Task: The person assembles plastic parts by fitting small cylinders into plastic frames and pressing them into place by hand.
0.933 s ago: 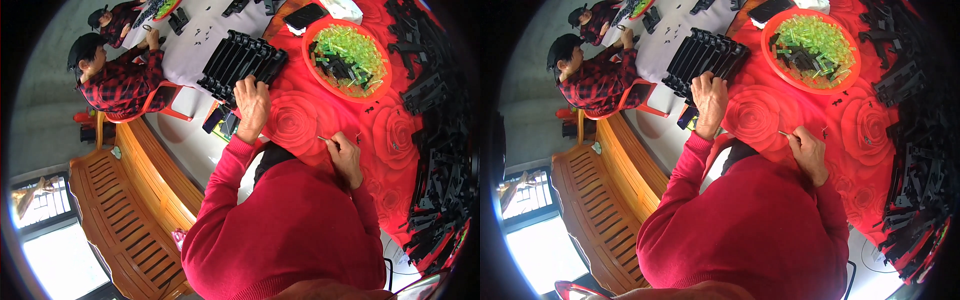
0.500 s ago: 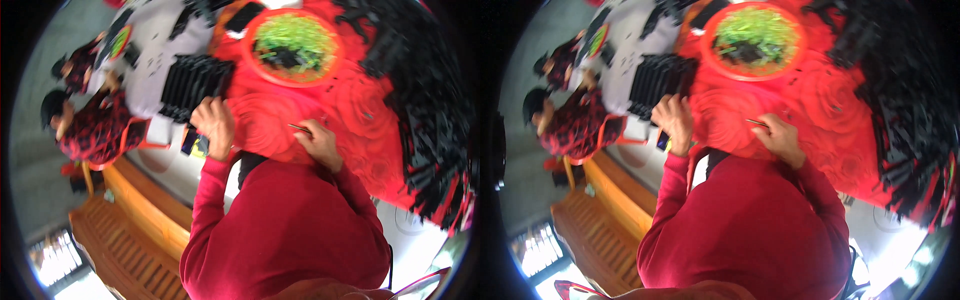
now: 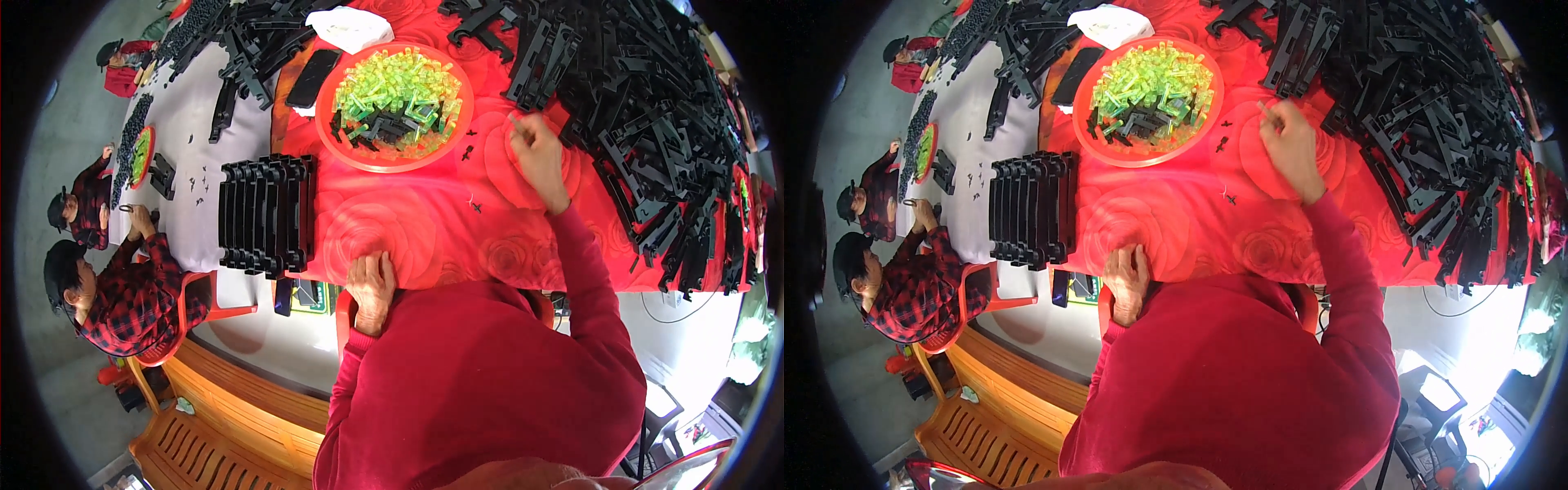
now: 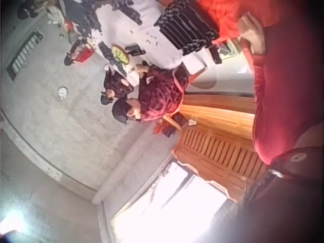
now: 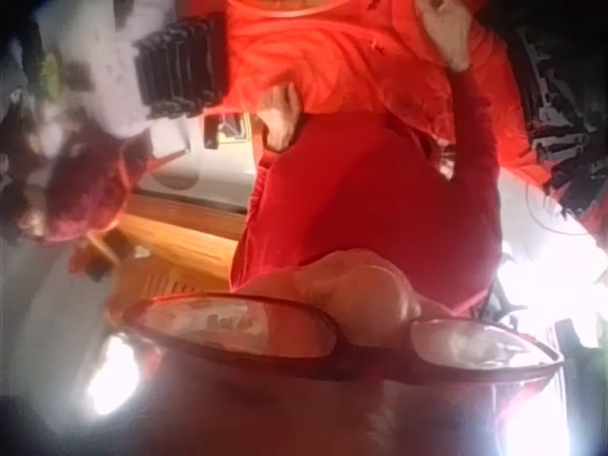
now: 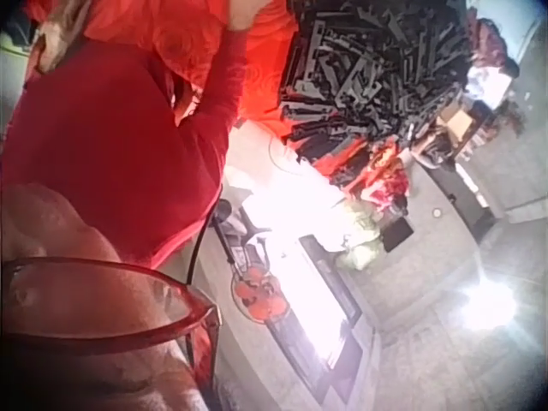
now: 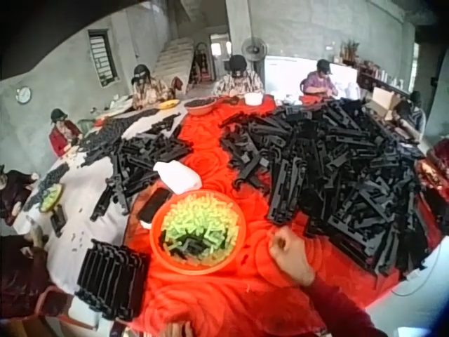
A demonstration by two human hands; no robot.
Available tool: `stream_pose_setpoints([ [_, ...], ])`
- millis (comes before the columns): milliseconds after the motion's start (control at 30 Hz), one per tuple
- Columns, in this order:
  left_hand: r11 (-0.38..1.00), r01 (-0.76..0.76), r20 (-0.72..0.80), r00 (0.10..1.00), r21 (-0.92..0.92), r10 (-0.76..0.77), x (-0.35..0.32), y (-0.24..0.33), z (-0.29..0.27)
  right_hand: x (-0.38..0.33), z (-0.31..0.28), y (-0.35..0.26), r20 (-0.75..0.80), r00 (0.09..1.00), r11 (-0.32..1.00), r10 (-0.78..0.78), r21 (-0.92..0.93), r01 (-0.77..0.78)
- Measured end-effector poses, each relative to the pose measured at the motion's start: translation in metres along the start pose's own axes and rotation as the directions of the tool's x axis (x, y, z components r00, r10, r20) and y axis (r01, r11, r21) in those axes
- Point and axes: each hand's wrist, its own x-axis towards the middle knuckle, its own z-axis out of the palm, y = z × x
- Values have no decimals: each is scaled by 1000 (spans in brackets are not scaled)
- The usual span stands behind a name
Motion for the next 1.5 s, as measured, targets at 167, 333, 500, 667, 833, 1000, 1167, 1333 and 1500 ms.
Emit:
stream_pose_setpoints([
  [167, 997, -55, -55, 997, 45, 58, -1, -1, 4, 108, -4, -3, -258, 965, 889, 48, -429, -159],
  [333, 999, -45, -89, 995, 19, 46, -4, -1, 4, 160, 12, 12, -159, 971, 786, 177, -571, -236],
  [500, 998, -29, -102, 994, -58, 23, -2, 2, 4, 160, 4, 30, -197, 955, 793, 224, -533, -295],
  [667, 998, -20, -120, 993, -67, 12, -2, 0, 3, 168, -7, 72, -247, 968, 921, 36, -369, -128],
  [833, 998, -16, -125, 992, -60, 9, -1, 2, 0, 165, -7, 82, -321, 942, 984, 97, -111, -139],
  [1000, 969, 46, -72, 995, -243, -65, -1, 1, -5, 124, -34, 15, -227, 973, 968, 42, 249, 16],
  [1167, 926, 80, -126, 983, -370, -135, 28, 11, -44, 6, -19, -105, 226, 915, 916, -335, 305, 260],
  [1333, 886, 224, -60, 961, -406, -271, 49, 5, -76, -67, 32, -107, 533, 423, 564, -733, 127, 816],
  [1500, 977, 96, 72, 994, -192, -84, 48, -5, -80, -83, 67, -102, 527, 127, 252, -840, 173, 952],
])
